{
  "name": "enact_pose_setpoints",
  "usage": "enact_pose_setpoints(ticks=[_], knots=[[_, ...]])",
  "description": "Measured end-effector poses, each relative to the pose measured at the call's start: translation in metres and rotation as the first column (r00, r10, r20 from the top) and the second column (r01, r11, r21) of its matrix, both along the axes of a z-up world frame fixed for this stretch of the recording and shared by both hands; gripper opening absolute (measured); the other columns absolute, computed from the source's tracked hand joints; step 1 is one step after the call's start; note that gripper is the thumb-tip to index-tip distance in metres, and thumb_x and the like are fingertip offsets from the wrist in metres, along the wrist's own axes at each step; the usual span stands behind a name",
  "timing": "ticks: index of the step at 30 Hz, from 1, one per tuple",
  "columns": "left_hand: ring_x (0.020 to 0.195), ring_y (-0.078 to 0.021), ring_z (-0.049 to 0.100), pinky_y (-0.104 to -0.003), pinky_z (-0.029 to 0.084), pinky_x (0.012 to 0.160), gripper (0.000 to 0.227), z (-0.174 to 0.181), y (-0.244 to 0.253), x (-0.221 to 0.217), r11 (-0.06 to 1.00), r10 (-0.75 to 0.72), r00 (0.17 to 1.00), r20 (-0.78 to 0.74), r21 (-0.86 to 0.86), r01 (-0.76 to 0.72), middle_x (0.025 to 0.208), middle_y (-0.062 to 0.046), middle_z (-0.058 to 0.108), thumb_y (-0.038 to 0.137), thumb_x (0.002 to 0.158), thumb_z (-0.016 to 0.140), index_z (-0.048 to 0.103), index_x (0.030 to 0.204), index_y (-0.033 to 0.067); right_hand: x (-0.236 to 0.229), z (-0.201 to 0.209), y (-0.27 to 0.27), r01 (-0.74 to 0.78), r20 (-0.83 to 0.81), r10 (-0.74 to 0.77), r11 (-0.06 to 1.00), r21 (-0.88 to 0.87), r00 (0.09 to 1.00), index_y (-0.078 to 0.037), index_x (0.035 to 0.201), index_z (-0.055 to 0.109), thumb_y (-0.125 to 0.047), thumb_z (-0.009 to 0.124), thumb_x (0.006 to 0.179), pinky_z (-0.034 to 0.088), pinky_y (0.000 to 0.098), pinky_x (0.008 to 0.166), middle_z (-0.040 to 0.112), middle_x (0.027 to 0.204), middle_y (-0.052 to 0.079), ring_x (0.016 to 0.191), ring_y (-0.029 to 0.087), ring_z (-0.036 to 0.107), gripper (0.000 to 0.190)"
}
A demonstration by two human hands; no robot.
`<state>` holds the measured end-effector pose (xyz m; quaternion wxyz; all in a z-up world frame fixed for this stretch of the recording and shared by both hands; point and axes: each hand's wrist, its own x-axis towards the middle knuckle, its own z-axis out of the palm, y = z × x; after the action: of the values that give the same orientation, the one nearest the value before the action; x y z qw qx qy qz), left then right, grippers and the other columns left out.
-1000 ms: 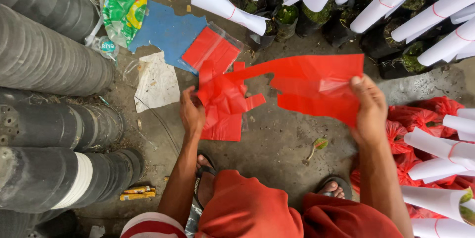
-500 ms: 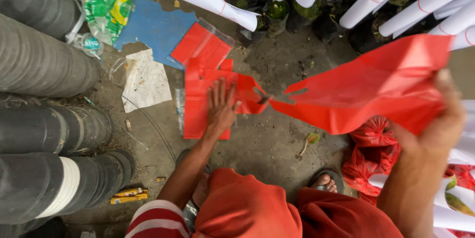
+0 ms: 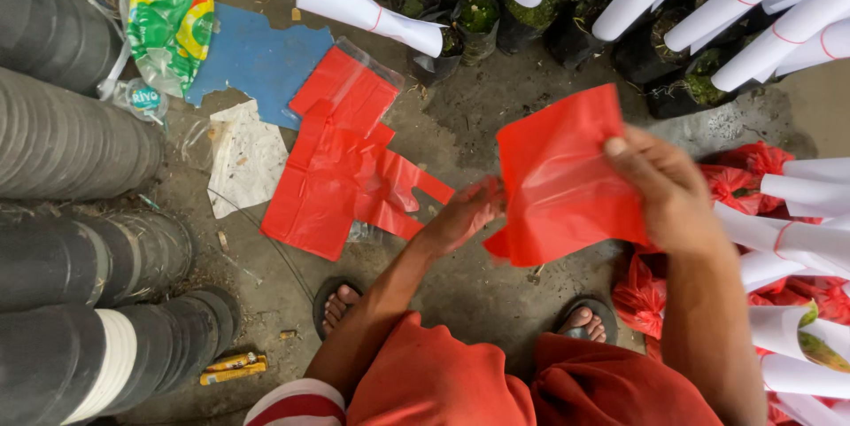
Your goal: The person wraps small potted plants in red plastic bags. They pick up a plant, place it into a red bag, and tie the bag around the base of the pot. The process is repeated for several plants.
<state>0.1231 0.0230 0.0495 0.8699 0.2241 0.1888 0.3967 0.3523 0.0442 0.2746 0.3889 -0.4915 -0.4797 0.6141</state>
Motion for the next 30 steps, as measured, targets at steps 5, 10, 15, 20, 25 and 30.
enact_pose_setpoints(ticks=[5, 10, 15, 20, 25, 30], knots=[[0.101, -0.006, 0.061, -0.027, 0.049, 0.094, 0.022, 0.038, 0.018, -0.022, 0.975, 0.192, 0.97, -0.147, 0.142, -0.171, 0.109, 0.004, 0.067, 0.022, 0.101, 0.071, 0.067, 0.116, 0.0078, 0.061, 0.001, -0.009, 0.108, 0.385, -0.155, 0.984, 0.14, 0.91, -0.003, 0.108, 0.067, -0.022, 0.055, 0.114, 0.036, 0.0253, 0.072, 0.055, 0.087, -0.008, 0.079, 0.005, 0.043, 0.024], [0.077, -0.0034, 0.061, -0.024, 0.055, 0.077, 0.023, 0.065, 0.03, -0.026, 0.934, 0.258, 0.855, -0.451, 0.343, -0.101, 0.079, 0.006, 0.068, 0.031, 0.095, 0.075, 0.073, 0.087, 0.0096, 0.068, -0.045, 0.001, 0.105, 0.564, -0.244, 0.958, 0.267, 0.789, -0.001, 0.088, 0.054, -0.016, 0.06, 0.113, 0.033, 0.0323, 0.067, 0.043, 0.077, 0.0, 0.073, 0.009, 0.036, 0.03], [0.066, -0.008, 0.042, -0.03, 0.038, 0.057, 0.046, 0.083, 0.029, -0.009, 0.85, 0.467, 0.471, -0.749, 0.528, -0.004, 0.068, 0.003, 0.049, 0.039, 0.09, 0.086, 0.061, 0.076, 0.0032, 0.02, -0.067, -0.008, -0.163, 0.609, -0.631, 0.618, 0.769, 0.481, 0.002, 0.106, 0.059, -0.007, 0.073, 0.097, 0.048, 0.0391, 0.083, 0.064, 0.113, 0.017, 0.097, 0.032, 0.063, 0.018], [0.077, -0.0049, 0.059, -0.028, 0.049, 0.069, 0.033, 0.079, 0.023, 0.005, 0.952, 0.237, 0.817, -0.525, 0.294, -0.088, 0.081, 0.007, 0.067, 0.04, 0.085, 0.081, 0.071, 0.091, 0.0089, -0.048, -0.1, -0.036, -0.085, 0.273, -0.018, 0.929, 0.361, 0.962, -0.003, 0.106, 0.064, -0.009, 0.074, 0.094, 0.051, 0.0277, 0.077, 0.063, 0.094, 0.004, 0.083, 0.011, 0.06, 0.017], [0.093, -0.0071, 0.061, -0.028, 0.049, 0.089, 0.032, 0.061, 0.02, -0.009, 0.984, 0.119, 0.892, -0.435, 0.17, -0.049, 0.092, 0.003, 0.071, 0.04, 0.088, 0.079, 0.072, 0.098, 0.0096, -0.049, -0.125, -0.038, 0.03, -0.165, -0.018, 0.997, 0.072, 0.986, -0.002, 0.096, 0.065, -0.007, 0.067, 0.098, 0.044, 0.0255, 0.073, 0.061, 0.097, 0.0, 0.084, 0.008, 0.054, 0.005], [0.082, -0.0063, 0.055, -0.03, 0.046, 0.08, 0.03, 0.045, 0.014, -0.006, 0.979, 0.152, 0.857, -0.492, 0.194, -0.062, 0.081, 0.007, 0.059, 0.038, 0.09, 0.082, 0.065, 0.085, 0.013, -0.049, -0.129, -0.039, 0.014, -0.14, 0.011, 0.984, 0.179, 0.99, -0.005, 0.09, 0.058, -0.008, 0.069, 0.097, 0.044, 0.0255, 0.081, 0.057, 0.099, -0.001, 0.089, 0.008, 0.051, 0.013]])
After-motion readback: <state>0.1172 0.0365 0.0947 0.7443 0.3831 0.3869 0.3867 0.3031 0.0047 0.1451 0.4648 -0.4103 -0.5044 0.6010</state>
